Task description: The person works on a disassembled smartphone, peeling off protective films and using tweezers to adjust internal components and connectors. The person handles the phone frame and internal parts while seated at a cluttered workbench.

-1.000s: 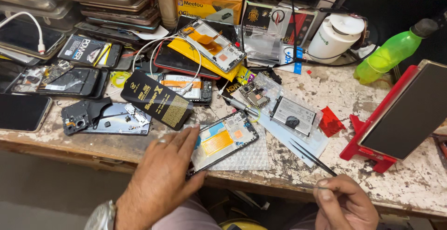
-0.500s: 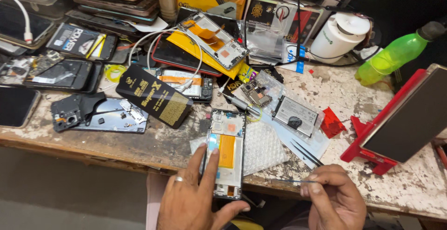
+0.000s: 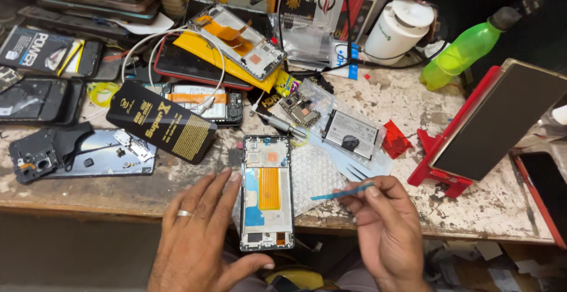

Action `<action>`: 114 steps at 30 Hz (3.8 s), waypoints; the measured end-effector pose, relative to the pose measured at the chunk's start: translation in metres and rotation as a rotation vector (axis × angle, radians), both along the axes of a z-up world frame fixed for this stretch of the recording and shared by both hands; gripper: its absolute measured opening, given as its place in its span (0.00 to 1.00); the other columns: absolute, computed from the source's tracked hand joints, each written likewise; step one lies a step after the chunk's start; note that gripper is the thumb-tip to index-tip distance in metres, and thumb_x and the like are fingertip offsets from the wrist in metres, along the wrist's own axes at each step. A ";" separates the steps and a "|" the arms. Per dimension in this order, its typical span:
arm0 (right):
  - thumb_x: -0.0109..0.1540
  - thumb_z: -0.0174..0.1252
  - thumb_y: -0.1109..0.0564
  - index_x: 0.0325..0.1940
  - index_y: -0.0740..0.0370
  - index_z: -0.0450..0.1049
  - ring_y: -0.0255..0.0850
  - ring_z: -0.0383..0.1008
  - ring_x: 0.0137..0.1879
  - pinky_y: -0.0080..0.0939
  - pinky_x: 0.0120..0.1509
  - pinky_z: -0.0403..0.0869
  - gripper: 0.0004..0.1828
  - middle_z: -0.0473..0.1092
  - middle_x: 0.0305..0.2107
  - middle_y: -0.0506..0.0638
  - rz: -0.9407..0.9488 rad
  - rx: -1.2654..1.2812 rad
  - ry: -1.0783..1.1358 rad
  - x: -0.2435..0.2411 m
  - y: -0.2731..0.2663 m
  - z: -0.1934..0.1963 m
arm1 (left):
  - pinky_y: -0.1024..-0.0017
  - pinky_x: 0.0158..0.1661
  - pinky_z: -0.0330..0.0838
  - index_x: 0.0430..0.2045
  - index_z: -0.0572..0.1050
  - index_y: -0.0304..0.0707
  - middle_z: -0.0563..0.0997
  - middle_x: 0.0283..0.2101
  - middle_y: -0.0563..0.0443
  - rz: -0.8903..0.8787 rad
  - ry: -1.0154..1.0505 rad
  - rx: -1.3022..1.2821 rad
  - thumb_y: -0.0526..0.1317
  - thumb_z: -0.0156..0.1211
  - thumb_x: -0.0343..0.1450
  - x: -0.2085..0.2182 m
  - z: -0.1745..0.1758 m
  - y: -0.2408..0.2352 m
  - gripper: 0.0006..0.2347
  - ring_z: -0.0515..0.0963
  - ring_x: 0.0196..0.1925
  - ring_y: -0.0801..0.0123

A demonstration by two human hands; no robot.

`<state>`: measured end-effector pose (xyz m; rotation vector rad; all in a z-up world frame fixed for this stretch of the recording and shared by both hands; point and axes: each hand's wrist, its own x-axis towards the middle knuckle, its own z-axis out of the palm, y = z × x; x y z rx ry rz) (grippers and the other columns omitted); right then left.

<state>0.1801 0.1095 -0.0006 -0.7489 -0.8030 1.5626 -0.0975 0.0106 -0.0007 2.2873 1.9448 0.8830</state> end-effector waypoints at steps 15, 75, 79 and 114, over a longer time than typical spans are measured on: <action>0.65 0.52 0.63 0.44 0.65 0.70 0.52 0.77 0.54 0.66 0.69 0.66 0.05 0.76 0.37 0.56 0.214 -0.122 0.090 -0.046 0.009 0.001 | 0.43 0.67 0.43 0.64 0.61 0.27 0.73 0.61 0.35 0.072 -0.160 0.072 0.56 0.68 0.64 0.024 -0.026 -0.024 0.39 0.64 0.70 0.45; 0.65 0.60 0.66 0.50 0.63 0.70 0.45 0.77 0.44 0.48 0.51 0.79 0.10 0.73 0.40 0.55 -0.087 1.001 -0.418 -0.043 -0.012 0.008 | 0.68 0.45 0.68 0.29 0.85 0.45 0.86 0.32 0.57 0.179 -0.613 0.083 0.38 0.72 0.62 0.048 0.017 -0.018 0.06 0.83 0.37 0.71; 0.67 0.53 0.64 0.48 0.67 0.68 0.48 0.74 0.40 0.51 0.45 0.75 0.06 0.73 0.37 0.59 0.055 0.100 0.082 -0.038 -0.019 0.001 | 0.67 0.44 0.69 0.31 0.85 0.42 0.86 0.32 0.54 0.175 -0.680 0.072 0.38 0.72 0.63 0.047 0.027 -0.009 0.07 0.83 0.36 0.69; 0.63 0.58 0.71 0.57 0.72 0.72 0.42 0.79 0.52 0.41 0.59 0.77 0.18 0.74 0.47 0.58 0.209 0.316 -0.448 -0.015 -0.016 -0.008 | 0.65 0.37 0.70 0.25 0.80 0.36 0.79 0.23 0.52 0.009 -0.626 -0.114 0.39 0.63 0.67 0.014 0.089 0.022 0.05 0.80 0.30 0.65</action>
